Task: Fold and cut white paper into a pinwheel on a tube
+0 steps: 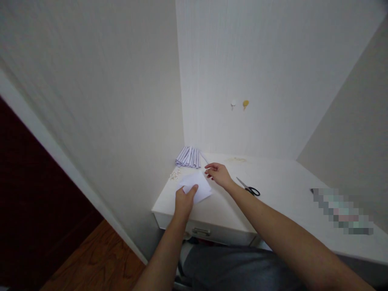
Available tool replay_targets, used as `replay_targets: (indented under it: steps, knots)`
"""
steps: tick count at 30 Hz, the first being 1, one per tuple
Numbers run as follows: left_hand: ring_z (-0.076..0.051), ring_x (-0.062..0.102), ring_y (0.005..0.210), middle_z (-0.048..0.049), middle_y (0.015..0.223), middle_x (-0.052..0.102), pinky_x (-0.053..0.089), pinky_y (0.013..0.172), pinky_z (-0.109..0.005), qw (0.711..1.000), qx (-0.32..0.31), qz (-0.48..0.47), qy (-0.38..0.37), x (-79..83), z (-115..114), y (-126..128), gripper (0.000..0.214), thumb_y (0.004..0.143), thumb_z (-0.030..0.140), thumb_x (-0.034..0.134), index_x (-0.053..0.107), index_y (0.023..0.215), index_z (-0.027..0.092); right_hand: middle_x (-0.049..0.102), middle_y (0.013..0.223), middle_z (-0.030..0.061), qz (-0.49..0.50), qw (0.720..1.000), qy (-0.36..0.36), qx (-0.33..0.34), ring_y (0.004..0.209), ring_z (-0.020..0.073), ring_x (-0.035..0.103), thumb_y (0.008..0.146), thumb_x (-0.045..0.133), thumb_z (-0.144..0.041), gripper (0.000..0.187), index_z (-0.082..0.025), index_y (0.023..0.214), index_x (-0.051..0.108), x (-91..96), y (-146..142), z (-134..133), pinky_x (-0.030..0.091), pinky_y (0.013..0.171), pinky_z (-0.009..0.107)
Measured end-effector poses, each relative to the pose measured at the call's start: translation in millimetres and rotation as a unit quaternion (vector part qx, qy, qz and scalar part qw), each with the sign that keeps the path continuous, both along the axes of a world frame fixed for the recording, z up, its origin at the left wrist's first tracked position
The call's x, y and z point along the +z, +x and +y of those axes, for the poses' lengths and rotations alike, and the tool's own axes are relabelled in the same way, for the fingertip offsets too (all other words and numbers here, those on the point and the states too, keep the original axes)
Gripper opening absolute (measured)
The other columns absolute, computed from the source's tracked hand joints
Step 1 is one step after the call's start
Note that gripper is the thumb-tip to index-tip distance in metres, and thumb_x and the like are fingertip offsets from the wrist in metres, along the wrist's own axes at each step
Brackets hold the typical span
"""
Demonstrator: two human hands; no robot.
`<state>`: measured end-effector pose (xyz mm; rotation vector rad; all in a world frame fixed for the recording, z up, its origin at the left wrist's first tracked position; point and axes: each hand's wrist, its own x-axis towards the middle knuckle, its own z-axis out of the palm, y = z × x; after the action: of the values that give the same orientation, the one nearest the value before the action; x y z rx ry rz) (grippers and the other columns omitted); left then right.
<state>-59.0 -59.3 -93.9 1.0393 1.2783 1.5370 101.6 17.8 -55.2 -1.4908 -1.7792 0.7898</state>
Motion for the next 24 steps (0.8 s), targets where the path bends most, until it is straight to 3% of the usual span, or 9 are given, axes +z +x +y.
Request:
replay_targets:
  steps: [3, 9, 17, 24]
  knots:
    - [-0.03, 0.074, 0.093, -0.0168, 0.1, 0.079, 0.056, 0.089, -0.042, 0.998, 0.064, 0.007, 0.004, -5.3, 20, -26, 0.031, 0.074, 0.035, 0.077, 0.075, 0.092, 0.011, 0.063, 0.127, 0.0102, -0.06, 0.998, -0.007, 0.023, 0.105, 0.0242, 0.066, 0.098, 0.063, -0.033, 0.032, -0.018, 0.126, 0.061, -10.3, -30, 41, 0.057, 0.088, 0.045]
    - [-0.031, 0.074, 0.094, -0.0181, 0.1, 0.079, 0.055, 0.09, -0.044, 0.99, 0.135, 0.028, -0.012, -21.1, 38, -56, 0.038, 0.071, 0.042, 0.077, 0.076, 0.091, 0.009, 0.062, 0.129, 0.0102, -0.156, 0.984, -0.015, 0.081, 0.107, 0.0246, 0.065, 0.098, 0.062, -0.033, 0.032, -0.018, 0.127, 0.061, -24.2, -81, 91, 0.057, 0.089, 0.045]
    - [-0.028, 0.074, 0.088, -0.0137, 0.095, 0.08, 0.057, 0.085, -0.039, 0.986, 0.156, 0.061, -0.014, -31.9, 38, -54, 0.037, 0.073, 0.045, 0.076, 0.077, 0.089, 0.011, 0.062, 0.128, 0.0104, -0.209, 0.973, -0.035, 0.091, 0.107, 0.0251, 0.065, 0.097, 0.063, -0.033, 0.034, -0.018, 0.127, 0.06, -34.6, -109, 114, 0.057, 0.089, 0.046]
    - [-0.027, 0.074, 0.087, -0.0125, 0.094, 0.08, 0.057, 0.083, -0.038, 0.982, 0.176, 0.069, -0.028, -35.5, 39, -54, 0.038, 0.071, 0.046, 0.078, 0.076, 0.089, 0.012, 0.063, 0.128, 0.0099, -0.151, 0.981, -0.029, 0.119, 0.107, 0.0248, 0.065, 0.097, 0.064, -0.033, 0.033, -0.019, 0.127, 0.061, -26.1, -91, 114, 0.057, 0.089, 0.044]
